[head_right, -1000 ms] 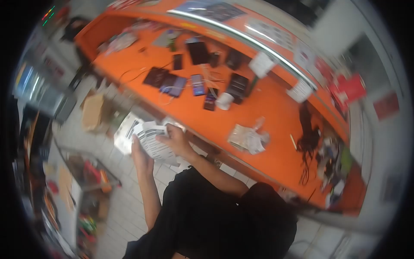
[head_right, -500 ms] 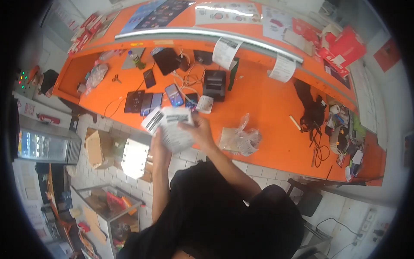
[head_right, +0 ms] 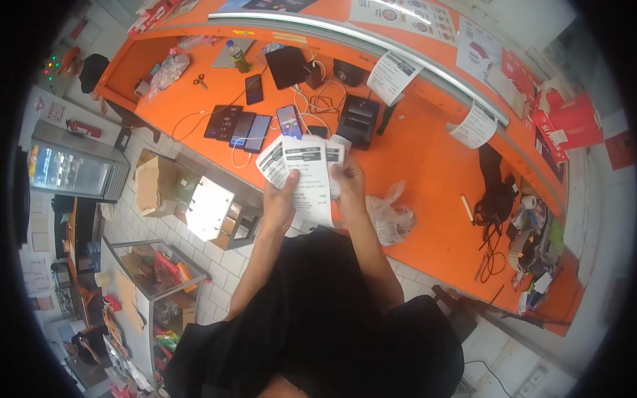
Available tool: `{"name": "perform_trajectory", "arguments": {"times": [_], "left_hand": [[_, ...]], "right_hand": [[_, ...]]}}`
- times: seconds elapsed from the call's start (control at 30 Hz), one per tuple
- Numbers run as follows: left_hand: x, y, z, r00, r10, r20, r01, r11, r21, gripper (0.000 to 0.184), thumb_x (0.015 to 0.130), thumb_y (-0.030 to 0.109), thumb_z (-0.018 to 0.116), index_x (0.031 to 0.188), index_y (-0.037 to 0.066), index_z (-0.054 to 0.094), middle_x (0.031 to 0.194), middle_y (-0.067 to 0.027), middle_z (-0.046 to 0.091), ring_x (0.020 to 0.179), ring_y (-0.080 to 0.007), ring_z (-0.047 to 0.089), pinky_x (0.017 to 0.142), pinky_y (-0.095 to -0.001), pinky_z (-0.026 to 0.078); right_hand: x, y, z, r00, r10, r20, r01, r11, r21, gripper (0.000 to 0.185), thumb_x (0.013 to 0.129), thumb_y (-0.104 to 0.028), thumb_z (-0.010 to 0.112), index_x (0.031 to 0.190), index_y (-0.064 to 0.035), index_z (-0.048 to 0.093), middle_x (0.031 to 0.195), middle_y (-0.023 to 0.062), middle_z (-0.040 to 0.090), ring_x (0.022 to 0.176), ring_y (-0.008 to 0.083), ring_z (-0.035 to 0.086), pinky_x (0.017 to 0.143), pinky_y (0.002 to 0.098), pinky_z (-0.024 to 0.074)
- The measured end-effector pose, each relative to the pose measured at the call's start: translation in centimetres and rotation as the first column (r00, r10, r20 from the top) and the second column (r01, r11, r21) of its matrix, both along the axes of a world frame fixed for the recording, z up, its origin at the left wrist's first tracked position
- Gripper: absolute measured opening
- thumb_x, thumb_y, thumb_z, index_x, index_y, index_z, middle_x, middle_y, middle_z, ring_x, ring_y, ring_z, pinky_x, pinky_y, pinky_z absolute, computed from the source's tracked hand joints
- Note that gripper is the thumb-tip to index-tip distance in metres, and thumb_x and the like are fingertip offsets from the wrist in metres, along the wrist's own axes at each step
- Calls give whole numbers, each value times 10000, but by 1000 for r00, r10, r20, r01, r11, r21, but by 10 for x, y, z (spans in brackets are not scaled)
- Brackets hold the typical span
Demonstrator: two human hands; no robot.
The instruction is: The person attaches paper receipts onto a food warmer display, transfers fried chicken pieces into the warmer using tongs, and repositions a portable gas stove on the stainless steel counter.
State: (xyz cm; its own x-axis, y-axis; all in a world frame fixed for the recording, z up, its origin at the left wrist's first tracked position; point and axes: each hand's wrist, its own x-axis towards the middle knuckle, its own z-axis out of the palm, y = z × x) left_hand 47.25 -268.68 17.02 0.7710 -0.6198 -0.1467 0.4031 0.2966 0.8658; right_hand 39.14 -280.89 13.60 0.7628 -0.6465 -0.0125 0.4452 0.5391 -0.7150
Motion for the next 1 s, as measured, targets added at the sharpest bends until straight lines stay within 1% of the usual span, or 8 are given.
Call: {"name": "perform_trajectory", "arguments": {"times": [0.1,0.17,0.23,0.37,0.63,0.83,0.93,1.0], "left_hand": [[7,-5,0,988,78,-131,-92,990,-103,306,965,87,587,1242,-27,528,1188,-100,631,1068,-177,616,908,-314,507],[16,-2,-3,968,147,-201,-176,975,-133,303,967,93,584,1246,-16,532,1193,-87,631,1076,-179,613,917,-321,509],[29,6,-12,969,175,-173,-195,975,-104,307,967,94,583,1249,-15,531,1198,-95,631,1074,-184,617,922,-334,512],[48,34,-21,964,186,-188,-210,971,-117,315,957,68,582,1255,-17,527,1205,-114,627,1049,-214,641,903,-364,530],[56,46,-23,951,178,-252,-217,966,-138,378,948,46,577,1307,-9,469,1217,-127,615,1112,-256,615,970,-408,499],[52,60,-32,925,274,-262,-289,957,-21,431,948,36,572,1353,-6,429,1279,-142,567,1171,-263,572,994,-413,483],[47,62,-29,916,305,-261,-314,949,8,431,951,45,574,1354,-12,432,1274,-147,571,1171,-269,569,1009,-428,474],[46,66,-31,917,304,-259,-311,950,12,461,950,49,574,1375,-14,407,1299,-157,552,1180,-273,561,1015,-444,469]], "right_hand": [[1,-13,18,995,-96,-11,96,989,116,95,908,-122,677,939,-79,598,949,18,656,841,104,615,779,281,507],[-11,-40,10,969,-218,-117,215,976,-41,157,922,-148,663,1041,-60,610,1015,32,666,918,115,625,812,280,510],[-34,-82,12,856,-431,-285,272,845,-460,217,928,-94,645,1124,-79,551,1054,58,657,936,135,630,823,260,507],[-59,-145,51,658,-749,-76,601,584,-546,425,889,-15,671,1263,-36,469,1073,104,642,930,113,594,807,231,480],[-50,-230,82,660,-751,5,428,371,-824,316,955,-81,595,1264,-18,593,1120,90,669,1026,117,595,894,236,446],[-42,-228,73,656,-747,-108,405,469,-785,259,959,-74,586,1200,-15,658,1165,47,661,1006,117,612,880,237,455],[-47,-226,89,552,-825,-121,358,366,-859,240,941,-49,580,1155,-22,685,1114,74,688,976,132,627,861,252,466],[-53,-222,97,468,-879,-89,260,233,-937,232,896,-51,577,1083,-39,714,1085,166,688,956,243,660,835,320,496]]}}
